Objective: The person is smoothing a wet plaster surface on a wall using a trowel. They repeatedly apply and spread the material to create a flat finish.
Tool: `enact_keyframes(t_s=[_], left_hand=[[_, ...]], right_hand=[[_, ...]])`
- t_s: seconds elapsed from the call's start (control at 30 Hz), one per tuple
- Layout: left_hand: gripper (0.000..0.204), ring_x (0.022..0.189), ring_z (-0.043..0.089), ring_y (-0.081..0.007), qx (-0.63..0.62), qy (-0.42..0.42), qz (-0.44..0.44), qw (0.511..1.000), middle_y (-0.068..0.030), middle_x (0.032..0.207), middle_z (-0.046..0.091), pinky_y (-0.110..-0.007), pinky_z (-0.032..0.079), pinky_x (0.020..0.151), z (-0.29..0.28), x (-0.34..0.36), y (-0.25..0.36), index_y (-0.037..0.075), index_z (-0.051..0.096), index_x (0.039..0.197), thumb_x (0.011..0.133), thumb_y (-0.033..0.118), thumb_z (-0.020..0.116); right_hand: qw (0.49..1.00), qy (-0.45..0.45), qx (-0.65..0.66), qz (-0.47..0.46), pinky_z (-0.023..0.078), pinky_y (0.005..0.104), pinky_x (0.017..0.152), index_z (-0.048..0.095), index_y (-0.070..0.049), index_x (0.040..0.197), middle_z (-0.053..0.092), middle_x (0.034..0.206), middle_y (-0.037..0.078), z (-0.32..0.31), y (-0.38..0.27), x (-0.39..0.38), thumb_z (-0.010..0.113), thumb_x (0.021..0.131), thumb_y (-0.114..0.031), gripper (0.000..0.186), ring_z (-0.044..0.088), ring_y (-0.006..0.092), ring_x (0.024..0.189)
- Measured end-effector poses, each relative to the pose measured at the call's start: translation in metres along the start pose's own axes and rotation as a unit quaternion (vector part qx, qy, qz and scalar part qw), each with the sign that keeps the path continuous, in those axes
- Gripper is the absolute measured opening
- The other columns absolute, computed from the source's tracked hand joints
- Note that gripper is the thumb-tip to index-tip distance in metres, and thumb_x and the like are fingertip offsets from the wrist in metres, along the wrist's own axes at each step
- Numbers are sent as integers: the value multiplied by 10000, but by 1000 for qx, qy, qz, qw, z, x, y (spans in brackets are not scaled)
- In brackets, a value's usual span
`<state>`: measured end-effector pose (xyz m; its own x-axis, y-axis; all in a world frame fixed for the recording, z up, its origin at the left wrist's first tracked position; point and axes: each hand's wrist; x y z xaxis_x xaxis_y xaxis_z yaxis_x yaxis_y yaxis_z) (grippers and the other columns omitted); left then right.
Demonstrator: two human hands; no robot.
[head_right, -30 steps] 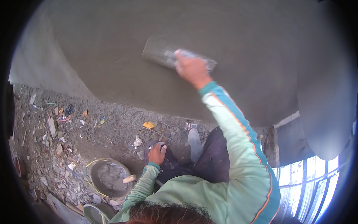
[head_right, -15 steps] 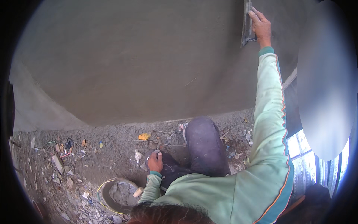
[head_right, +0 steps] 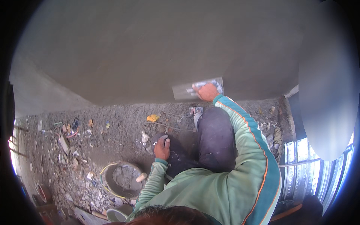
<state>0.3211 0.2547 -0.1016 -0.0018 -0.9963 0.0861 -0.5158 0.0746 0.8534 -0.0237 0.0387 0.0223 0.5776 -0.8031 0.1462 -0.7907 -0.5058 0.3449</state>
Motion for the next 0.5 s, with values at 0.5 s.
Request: enact_keyframes(t_s=[0.5], left_hand=[[348,1063,682,-392,15,22,-63,998,-181,1151,728,-484,518,934,4,5,5,83,705,1192,972,344,636]], right_hand=[[506,270,808,137,531,242,633,670,9,1190,693,893,-1,-262,92,17,606,998,-209,297,625,73,683]])
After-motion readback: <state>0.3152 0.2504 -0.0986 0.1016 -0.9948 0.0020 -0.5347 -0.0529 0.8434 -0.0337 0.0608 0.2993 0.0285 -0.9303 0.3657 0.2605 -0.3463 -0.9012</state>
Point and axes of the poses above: each hand's wrist, its own x-axis towards the middle knuckle, its own z-axis out of the palm, y = z × x
